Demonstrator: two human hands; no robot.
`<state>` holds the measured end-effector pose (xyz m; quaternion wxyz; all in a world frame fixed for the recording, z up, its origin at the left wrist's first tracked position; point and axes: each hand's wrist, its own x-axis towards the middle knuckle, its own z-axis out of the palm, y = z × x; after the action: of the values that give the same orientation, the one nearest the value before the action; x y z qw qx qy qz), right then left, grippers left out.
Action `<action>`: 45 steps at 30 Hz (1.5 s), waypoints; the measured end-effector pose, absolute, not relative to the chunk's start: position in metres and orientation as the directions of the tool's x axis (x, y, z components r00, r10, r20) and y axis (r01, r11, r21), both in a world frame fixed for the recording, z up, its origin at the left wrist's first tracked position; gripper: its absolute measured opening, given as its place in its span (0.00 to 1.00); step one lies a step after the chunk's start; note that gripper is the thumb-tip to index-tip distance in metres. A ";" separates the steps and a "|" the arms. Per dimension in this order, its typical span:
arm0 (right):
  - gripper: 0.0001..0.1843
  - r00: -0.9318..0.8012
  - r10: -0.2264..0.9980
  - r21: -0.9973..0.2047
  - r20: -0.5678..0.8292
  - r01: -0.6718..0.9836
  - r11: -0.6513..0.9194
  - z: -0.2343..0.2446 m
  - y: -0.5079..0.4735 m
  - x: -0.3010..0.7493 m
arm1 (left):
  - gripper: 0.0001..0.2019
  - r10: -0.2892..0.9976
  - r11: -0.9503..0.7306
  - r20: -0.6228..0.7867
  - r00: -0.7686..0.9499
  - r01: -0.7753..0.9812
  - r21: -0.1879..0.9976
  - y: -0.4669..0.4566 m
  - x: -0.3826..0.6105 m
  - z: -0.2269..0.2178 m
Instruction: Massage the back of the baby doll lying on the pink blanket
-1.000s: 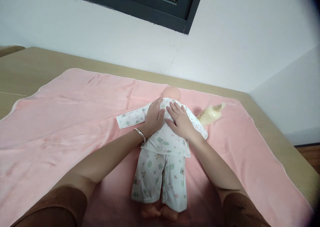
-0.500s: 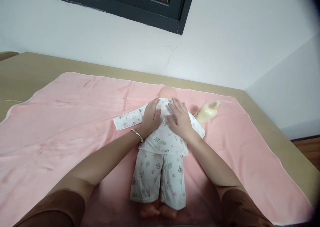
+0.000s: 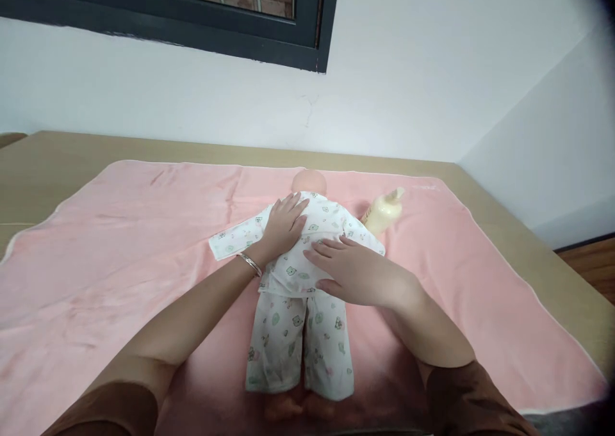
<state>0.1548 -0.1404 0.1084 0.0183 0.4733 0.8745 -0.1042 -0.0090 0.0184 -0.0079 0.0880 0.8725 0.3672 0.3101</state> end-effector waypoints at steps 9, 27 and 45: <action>0.35 -0.230 0.968 -0.202 0.098 0.948 0.245 0.177 -0.186 0.244 | 0.32 0.633 -0.773 0.219 0.742 0.595 0.220 -0.030 -0.003 0.033; 0.33 0.026 0.999 -0.276 -0.038 0.961 -0.035 0.150 -0.118 0.284 | 0.37 0.470 0.804 -0.272 0.840 -0.281 0.524 -0.039 0.136 0.106; 0.23 0.120 0.857 -0.326 0.501 0.944 0.058 0.138 -0.107 0.232 | 0.31 0.464 0.820 -0.393 0.794 -0.217 0.529 -0.090 0.049 0.113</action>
<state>0.2320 -0.1071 0.1384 -0.3067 0.6826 0.6596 0.0703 0.0488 -0.0895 0.1129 0.9175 0.2354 0.2616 0.1855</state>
